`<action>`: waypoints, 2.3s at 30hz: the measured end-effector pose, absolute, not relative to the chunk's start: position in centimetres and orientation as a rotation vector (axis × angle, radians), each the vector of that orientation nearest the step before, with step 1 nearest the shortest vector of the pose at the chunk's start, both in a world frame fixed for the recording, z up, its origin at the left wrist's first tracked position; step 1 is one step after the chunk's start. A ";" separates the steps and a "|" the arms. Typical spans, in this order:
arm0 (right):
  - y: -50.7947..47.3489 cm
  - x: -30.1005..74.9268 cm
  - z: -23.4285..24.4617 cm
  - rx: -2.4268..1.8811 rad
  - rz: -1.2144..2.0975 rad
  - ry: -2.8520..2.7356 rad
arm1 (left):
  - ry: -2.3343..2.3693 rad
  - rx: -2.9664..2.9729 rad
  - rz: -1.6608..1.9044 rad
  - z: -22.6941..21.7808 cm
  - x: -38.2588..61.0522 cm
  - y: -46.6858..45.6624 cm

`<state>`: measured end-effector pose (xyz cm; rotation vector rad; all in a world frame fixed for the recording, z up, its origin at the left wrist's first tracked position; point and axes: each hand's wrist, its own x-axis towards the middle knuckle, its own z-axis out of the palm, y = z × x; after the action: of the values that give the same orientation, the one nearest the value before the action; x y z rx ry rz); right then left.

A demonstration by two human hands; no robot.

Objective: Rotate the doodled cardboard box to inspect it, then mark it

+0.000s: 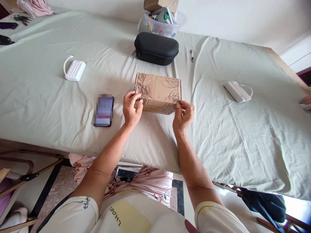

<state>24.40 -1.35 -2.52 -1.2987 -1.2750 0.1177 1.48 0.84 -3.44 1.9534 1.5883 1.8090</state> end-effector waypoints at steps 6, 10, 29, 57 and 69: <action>-0.8 24.5 -3.2 -1.279 0.210 -1.202 | 1.570 1.827 1.801 -4.2 1.7 1.2; -0.4 24.8 -4.1 -1.350 0.297 -1.264 | 1.701 1.680 1.676 -5.0 1.8 1.6; 0.1 25.4 -5.2 -1.590 0.431 -1.425 | 1.914 1.615 1.318 -5.4 1.4 1.9; -3.2 23.3 -1.9 -1.336 -0.007 -1.404 | 1.609 1.894 1.753 -2.2 4.3 -2.3; -1.6 24.1 -3.1 -1.210 0.073 -1.268 | 1.509 1.775 1.841 -2.5 3.2 -1.0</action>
<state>24.14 -1.58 -3.12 -1.2097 -1.2682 0.0727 3.24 -1.02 -2.47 1.7745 1.5093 1.8407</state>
